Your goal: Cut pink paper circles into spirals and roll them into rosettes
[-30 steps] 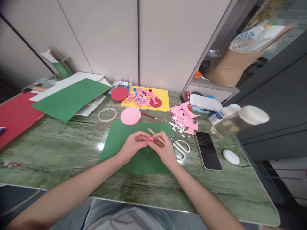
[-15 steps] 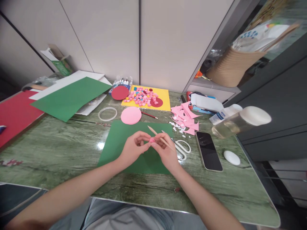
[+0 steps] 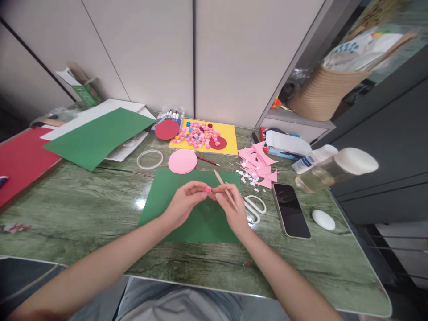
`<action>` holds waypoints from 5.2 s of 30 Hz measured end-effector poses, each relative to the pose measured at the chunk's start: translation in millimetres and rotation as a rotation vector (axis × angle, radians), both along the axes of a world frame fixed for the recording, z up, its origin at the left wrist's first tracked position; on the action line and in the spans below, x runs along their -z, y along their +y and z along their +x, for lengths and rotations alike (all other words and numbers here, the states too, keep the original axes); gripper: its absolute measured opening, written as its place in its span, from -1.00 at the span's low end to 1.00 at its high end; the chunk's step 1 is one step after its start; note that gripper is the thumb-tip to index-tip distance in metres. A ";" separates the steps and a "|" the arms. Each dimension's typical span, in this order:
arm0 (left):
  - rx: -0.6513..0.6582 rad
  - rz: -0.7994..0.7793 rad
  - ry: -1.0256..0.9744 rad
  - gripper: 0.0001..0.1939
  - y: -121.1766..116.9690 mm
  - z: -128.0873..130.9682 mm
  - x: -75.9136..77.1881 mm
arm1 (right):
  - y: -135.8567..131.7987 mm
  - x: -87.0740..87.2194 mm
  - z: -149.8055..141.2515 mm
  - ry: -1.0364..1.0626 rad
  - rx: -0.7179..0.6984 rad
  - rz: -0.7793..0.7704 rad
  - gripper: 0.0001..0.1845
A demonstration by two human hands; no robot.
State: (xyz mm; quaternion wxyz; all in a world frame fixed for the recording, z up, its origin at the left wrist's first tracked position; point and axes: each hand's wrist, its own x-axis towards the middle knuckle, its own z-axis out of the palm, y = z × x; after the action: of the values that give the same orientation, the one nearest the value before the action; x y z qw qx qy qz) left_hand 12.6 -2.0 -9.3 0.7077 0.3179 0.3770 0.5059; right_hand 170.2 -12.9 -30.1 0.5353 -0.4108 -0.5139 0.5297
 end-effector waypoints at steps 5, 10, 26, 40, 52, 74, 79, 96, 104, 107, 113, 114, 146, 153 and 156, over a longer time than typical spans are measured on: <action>-0.023 0.002 0.061 -0.75 1.1 -0.7 0.7 | -2.3 -2.7 -0.3 -0.046 0.024 0.002 -0.86; -0.017 0.009 0.086 -0.70 3.0 -2.6 1.8 | -2.7 -5.6 -0.4 -0.082 0.037 0.003 -0.86; 0.146 0.019 -0.157 -0.66 3.7 -6.6 -2.7 | -1.5 -3.0 0.0 -0.096 0.023 -0.004 -0.85; 0.111 0.015 -0.070 -0.78 3.7 -3.9 1.2 | -3.0 -8.7 -1.2 -0.149 0.044 -0.008 -0.85; 0.095 0.270 0.175 -0.70 2.6 -6.7 -7.0 | -2.4 -7.5 -1.4 -0.176 0.031 -0.016 -0.82; 0.265 0.155 0.016 -0.81 -1.4 -4.1 -4.1 | -1.1 -3.1 0.1 -0.027 -0.081 -0.089 -0.74; 0.246 0.170 -0.011 -0.83 -1.8 -2.2 -4.8 | -1.6 -4.9 -0.5 -0.003 -0.114 -0.091 -0.73; 0.200 0.105 0.079 -0.76 -2.4 -1.3 -4.0 | 0.2 -6.0 1.8 0.003 -0.157 -0.177 -0.71; 0.141 0.200 0.145 -0.86 -1.0 -2.9 -6.0 | 2.6 -0.8 2.4 0.097 -0.127 -0.143 -0.75; 0.137 0.192 0.162 -0.83 0.7 -3.8 -4.8 | 3.7 -1.5 3.0 0.119 -0.121 -0.134 -0.77; 0.130 0.105 0.147 -0.65 1.3 -3.8 -3.0 | 3.0 -0.5 2.9 0.130 -0.128 -0.126 -0.79; 0.123 0.097 0.148 -0.64 0.8 -4.1 -4.0 | 2.9 -0.3 2.7 0.131 -0.131 -0.123 -0.79; 0.132 0.014 0.193 -0.70 -1.2 -1.7 1.4 | -0.6 -9.0 -0.2 -0.342 -0.044 -0.006 -0.86; 0.063 0.088 0.332 -0.67 -4.9 -0.5 1.1 | -6.2 -6.1 -1.8 -0.491 -0.033 0.119 -0.82; 0.047 0.158 0.342 -0.69 -7.3 1.1 2.9 | -9.2 -5.4 -3.4 -0.512 -0.015 0.154 -0.80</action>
State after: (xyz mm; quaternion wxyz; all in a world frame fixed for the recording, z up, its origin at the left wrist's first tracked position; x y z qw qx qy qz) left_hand 13.8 -9.3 -12.2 0.6178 0.4628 0.4434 0.4557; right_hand 166.8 -22.1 -24.7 0.4134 -0.4856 -0.6745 0.3720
